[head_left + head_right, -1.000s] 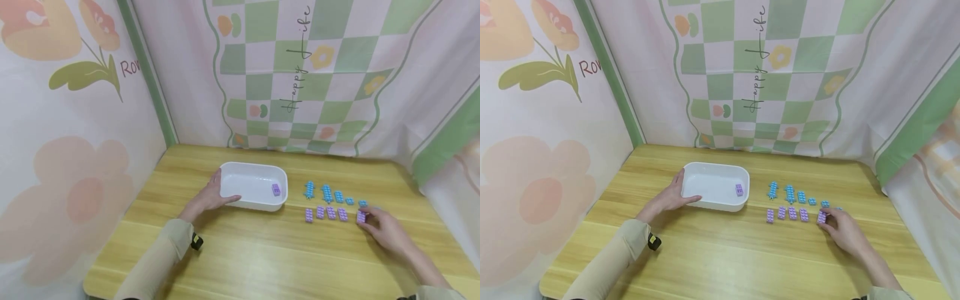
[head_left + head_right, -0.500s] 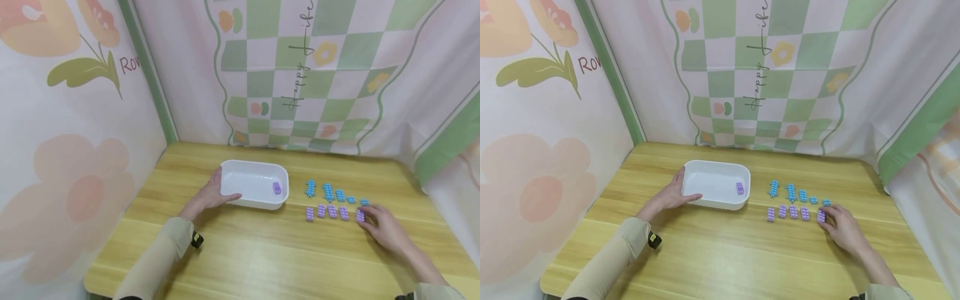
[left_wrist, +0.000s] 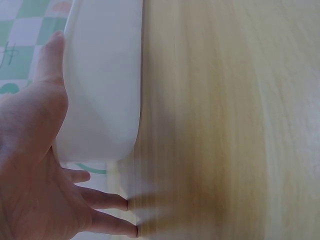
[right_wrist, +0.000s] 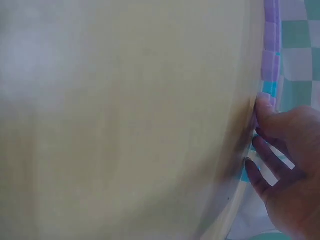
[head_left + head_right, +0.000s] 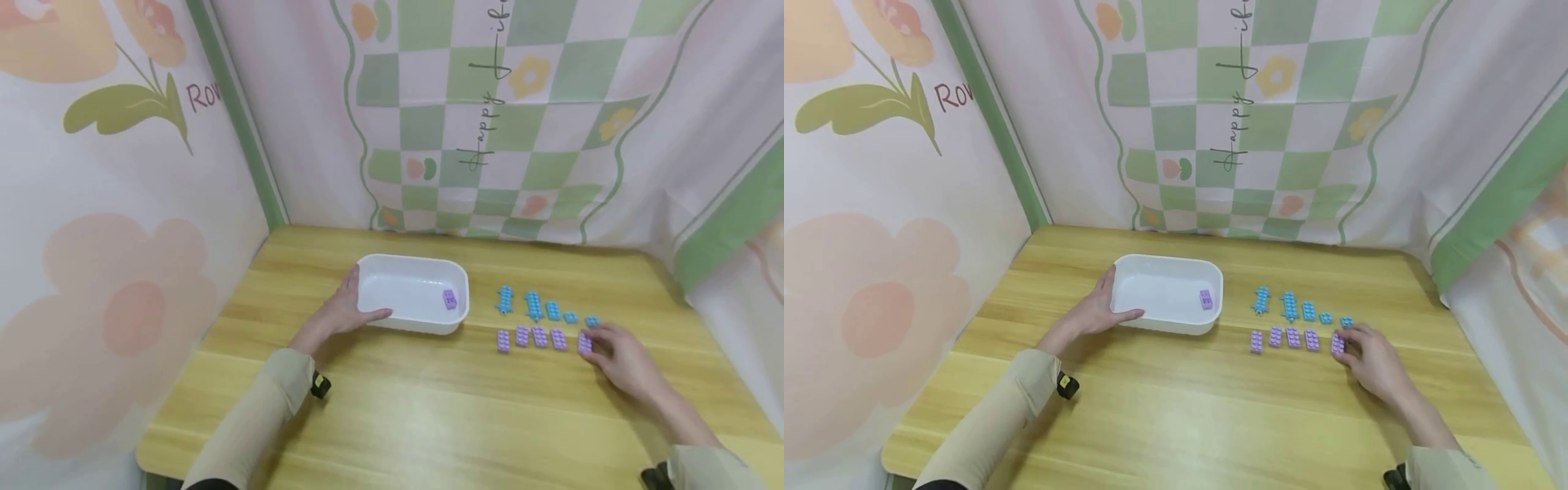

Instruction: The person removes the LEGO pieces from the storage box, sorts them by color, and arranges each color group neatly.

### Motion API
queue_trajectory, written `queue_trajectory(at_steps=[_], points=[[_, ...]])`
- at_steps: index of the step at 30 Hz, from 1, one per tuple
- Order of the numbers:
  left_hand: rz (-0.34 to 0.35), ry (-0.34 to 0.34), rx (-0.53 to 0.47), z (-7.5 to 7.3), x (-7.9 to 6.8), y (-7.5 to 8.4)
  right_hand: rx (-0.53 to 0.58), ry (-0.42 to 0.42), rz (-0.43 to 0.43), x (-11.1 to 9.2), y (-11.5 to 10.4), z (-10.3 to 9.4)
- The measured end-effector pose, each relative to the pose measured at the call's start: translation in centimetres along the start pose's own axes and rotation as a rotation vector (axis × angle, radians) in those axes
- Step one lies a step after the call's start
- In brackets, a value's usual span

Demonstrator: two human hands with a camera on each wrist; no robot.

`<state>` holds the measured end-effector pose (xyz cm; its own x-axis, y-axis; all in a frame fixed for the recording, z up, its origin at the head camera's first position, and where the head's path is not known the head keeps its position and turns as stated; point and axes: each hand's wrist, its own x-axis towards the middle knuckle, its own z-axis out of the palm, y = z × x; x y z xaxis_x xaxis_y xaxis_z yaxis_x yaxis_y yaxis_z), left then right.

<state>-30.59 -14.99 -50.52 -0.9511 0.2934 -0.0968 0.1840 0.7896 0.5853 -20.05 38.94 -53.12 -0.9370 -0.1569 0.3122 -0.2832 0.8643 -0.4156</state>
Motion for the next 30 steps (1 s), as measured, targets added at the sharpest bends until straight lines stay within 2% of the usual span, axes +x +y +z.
queue_trajectory(at_steps=[5,12,15,19,22,25,30], points=[[0.004,0.019,-0.008,-0.1,-0.2,0.0,-0.007,-0.011,-0.003,0.1,-0.4,-0.3],[0.002,-0.006,-0.023,0.2,-0.4,0.0,-0.009,-0.017,-0.01,-0.5,-0.1,-0.3],[0.015,0.005,-0.017,-0.1,0.0,0.5,0.007,-0.04,-0.012,0.0,-0.1,-1.1],[0.062,0.018,0.006,-0.4,0.8,2.2,0.023,-0.071,-0.018,0.5,-0.7,-3.5],[0.083,0.026,0.024,-0.9,1.5,3.5,0.045,-0.053,-0.04,1.9,-2.5,-5.3],[0.074,0.019,0.051,-1.0,1.8,4.1,0.05,-0.044,-0.075,3.9,-5.2,-6.3],[0.061,-0.007,0.069,-0.5,1.5,4.4,0.052,-0.114,-0.1,7.2,-10.2,-6.2]])
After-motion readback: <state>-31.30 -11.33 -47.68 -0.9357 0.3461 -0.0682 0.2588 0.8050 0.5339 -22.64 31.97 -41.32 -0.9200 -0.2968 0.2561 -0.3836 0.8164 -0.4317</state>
